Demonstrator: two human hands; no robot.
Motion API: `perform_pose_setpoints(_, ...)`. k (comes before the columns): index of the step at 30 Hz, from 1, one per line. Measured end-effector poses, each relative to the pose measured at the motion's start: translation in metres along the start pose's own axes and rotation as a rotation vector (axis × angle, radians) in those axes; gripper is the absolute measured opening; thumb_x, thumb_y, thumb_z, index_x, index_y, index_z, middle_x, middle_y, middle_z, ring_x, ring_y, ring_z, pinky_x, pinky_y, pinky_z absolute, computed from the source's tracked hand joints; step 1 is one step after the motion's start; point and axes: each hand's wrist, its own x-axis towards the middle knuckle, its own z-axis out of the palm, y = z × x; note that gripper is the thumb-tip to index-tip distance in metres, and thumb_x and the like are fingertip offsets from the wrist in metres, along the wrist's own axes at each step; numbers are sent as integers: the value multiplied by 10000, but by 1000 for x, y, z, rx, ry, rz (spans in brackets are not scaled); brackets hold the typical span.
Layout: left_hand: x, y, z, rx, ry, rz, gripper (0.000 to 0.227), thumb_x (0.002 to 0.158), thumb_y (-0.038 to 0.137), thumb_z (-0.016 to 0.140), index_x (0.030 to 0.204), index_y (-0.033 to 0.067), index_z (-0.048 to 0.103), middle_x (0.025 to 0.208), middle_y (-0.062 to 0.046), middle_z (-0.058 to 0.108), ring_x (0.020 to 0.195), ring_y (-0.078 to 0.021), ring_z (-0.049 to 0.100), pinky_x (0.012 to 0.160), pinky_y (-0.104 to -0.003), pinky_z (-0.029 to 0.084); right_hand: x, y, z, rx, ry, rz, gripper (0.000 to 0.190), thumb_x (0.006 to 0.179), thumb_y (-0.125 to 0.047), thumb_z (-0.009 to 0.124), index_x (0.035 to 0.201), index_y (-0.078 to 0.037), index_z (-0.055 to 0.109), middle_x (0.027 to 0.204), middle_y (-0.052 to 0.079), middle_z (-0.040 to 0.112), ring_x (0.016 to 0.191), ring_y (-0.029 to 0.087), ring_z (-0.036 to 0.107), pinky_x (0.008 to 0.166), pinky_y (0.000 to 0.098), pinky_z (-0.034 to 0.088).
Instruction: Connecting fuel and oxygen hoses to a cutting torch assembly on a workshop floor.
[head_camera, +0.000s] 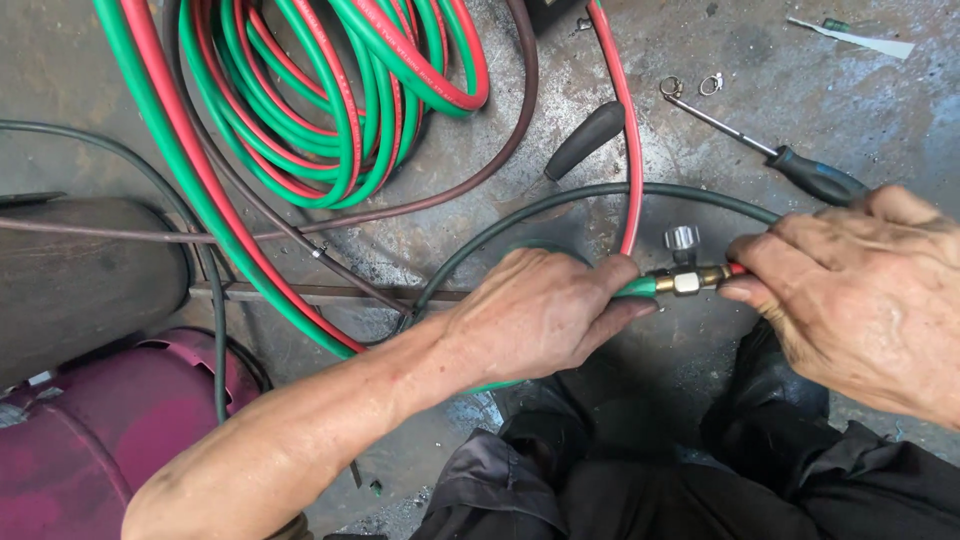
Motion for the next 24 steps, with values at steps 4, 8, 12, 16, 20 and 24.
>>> perform_pose_setpoints(4,-6,-1,8,68,-12,62,333,964,365,653,901,44,589,557,-138,593,551,-395,635,485,-528,462,17,-17,-23,-45,-469,122,360,876,-554,542,1025,-256,675,802,-50,723,699,238,717,716,379,570)
perform_pose_setpoints(8,-13,-2,14,109,-4,131,333,964,353,658,868,43,582,565,-122,595,546,-372,641,482,-521,470,22,-18,-23,-91,-781,177,342,956,-599,467,1045,-329,657,818,-128,721,764,142,742,710,312,583)
perform_pose_setpoints(12,-24,-3,29,266,28,303,196,894,230,652,893,45,586,626,-92,589,567,-308,645,511,-475,486,20,-13,-13,52,-887,192,401,929,-607,427,1031,-311,678,787,-49,745,832,197,757,769,379,600)
perform_pose_setpoints(16,-23,-2,34,408,75,410,186,851,195,651,907,27,595,620,-58,553,534,-258,615,519,-423,490,27,-7,-6,150,-1022,228,394,971,-575,415,1072,-287,665,806,45,711,815,252,729,743,404,596)
perform_pose_setpoints(20,-22,-7,49,472,84,450,207,854,222,649,901,27,598,611,-50,547,525,-248,609,517,-410,493,34,-1,0,220,-1100,262,390,998,-553,408,1100,-272,658,818,109,691,802,288,712,725,420,594)
perform_pose_setpoints(24,-9,-15,44,237,148,289,236,921,293,648,907,62,603,646,-76,587,569,-297,627,536,-453,471,34,13,7,282,-1158,300,384,1034,-525,399,1136,-251,648,834,194,669,785,337,693,701,442,594)
